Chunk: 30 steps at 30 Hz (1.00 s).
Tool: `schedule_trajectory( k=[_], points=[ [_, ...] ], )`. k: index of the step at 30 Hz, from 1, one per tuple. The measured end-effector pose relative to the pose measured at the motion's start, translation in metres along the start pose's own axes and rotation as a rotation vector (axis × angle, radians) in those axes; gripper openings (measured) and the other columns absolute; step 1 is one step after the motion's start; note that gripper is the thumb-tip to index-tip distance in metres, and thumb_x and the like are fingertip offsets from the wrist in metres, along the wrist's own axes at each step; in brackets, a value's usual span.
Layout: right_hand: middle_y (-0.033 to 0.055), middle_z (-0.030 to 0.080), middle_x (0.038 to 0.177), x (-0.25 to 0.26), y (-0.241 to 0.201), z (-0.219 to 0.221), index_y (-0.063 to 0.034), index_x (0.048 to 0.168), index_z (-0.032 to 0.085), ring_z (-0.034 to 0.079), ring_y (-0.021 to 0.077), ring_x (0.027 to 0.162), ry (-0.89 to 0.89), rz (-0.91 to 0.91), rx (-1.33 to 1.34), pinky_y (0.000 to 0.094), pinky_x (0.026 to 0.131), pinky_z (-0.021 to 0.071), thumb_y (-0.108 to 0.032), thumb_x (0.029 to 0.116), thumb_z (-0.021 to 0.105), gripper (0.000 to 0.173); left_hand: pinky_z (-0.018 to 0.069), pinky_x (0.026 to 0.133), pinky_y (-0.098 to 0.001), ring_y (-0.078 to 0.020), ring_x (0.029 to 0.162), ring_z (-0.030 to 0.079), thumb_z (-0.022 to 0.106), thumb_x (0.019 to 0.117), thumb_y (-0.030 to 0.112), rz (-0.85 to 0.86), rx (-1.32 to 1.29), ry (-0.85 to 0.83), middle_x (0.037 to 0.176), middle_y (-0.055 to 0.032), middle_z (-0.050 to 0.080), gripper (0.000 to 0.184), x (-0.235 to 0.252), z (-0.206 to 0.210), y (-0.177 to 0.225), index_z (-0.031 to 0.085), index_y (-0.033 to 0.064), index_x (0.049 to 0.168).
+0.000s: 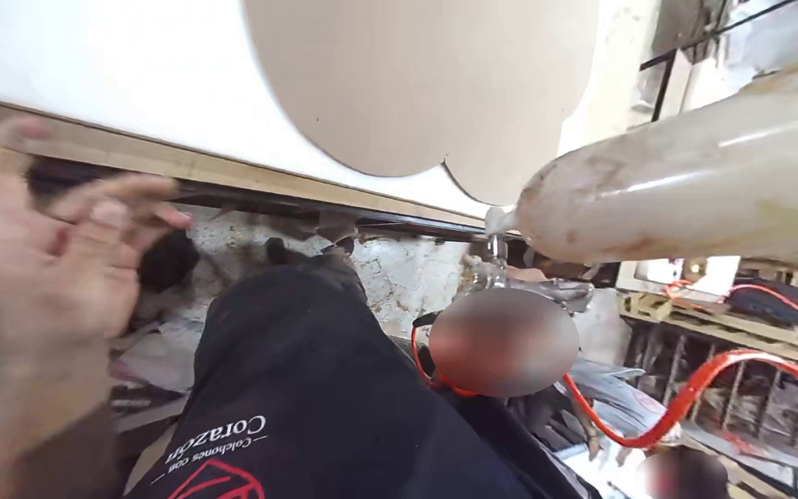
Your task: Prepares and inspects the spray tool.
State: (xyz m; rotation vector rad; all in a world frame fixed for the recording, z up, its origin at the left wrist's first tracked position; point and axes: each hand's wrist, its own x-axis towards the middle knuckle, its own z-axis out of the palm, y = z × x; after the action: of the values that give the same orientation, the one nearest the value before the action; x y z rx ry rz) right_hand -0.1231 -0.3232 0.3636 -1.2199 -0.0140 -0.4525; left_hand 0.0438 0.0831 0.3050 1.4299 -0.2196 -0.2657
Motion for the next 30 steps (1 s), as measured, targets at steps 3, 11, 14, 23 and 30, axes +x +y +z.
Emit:
schedule_trajectory(
  k=[3, 11, 14, 23, 30],
  points=[
    [0.006, 0.077, 0.092, 0.007, 0.001, 0.007, -0.0154, 0.113, 0.073, 0.069, 0.0122, 0.064, -0.08, -0.046, 0.006, 0.0266, 0.053, 0.058, -0.027, 0.0927, 0.077, 0.024, 0.0657, 0.086, -0.0427, -0.0293, 0.093, 0.077, 0.066, 0.1002, 0.019, -0.018, -0.042, 0.001, 0.114, -0.0103, 0.075, 0.074, 0.003, 0.058, 0.014, 0.022, 0.0169, 0.159],
    [-0.0003, 0.075, 0.083, 0.015, 0.0, 0.027, -0.0157, 0.104, 0.073, 0.066, 0.0076, 0.059, -0.151, -0.057, -0.13, 0.0251, 0.051, 0.0567, -0.033, 0.0928, 0.077, 0.021, 0.0666, 0.08, -0.0398, -0.0209, 0.077, 0.076, 0.092, 0.0757, 0.02, 0.054, -0.421, -0.295, 0.083, -0.0029, 0.076, 0.093, 0.014, 0.127, 0.044, 0.039, 0.0182, 0.152],
    [0.002, 0.077, 0.095, 0.012, 0.004, 0.022, -0.016, 0.112, 0.073, 0.073, 0.0136, 0.075, -0.194, -0.13, -0.213, 0.0308, 0.064, 0.0631, -0.029, 0.093, 0.077, 0.024, 0.0653, 0.085, -0.042, -0.0257, 0.091, 0.075, 0.079, 0.0916, 0.027, 0.038, -0.498, -0.41, 0.103, -0.0107, 0.074, 0.077, 0.021, 0.146, 0.055, 0.035, 0.0057, 0.151],
    [-0.001, 0.076, 0.118, 0.014, -0.008, 0.029, -0.0155, 0.128, 0.069, 0.073, 0.0118, 0.106, -0.406, -0.179, -0.439, 0.0303, 0.093, 0.0616, -0.015, 0.0924, 0.078, 0.037, 0.0621, 0.067, -0.0261, -0.0119, 0.076, 0.069, 0.07, 0.0926, -0.002, 0.176, -0.138, -0.631, 0.09, -0.0062, 0.07, 0.049, 0.044, 0.145, 0.07, 0.046, -0.0024, 0.135],
    [-0.0025, 0.074, 0.094, 0.02, -0.007, 0.01, -0.0117, 0.102, 0.075, 0.07, 0.0065, 0.088, -0.369, -0.151, -0.529, 0.0236, 0.077, 0.0598, -0.025, 0.0869, 0.084, 0.022, 0.0642, 0.076, -0.0295, -0.0147, 0.087, 0.073, 0.063, 0.0956, -0.006, 0.205, -0.12, -0.707, 0.102, -0.0072, 0.072, 0.043, 0.037, 0.131, 0.064, 0.042, 0.002, 0.132]
  ],
)
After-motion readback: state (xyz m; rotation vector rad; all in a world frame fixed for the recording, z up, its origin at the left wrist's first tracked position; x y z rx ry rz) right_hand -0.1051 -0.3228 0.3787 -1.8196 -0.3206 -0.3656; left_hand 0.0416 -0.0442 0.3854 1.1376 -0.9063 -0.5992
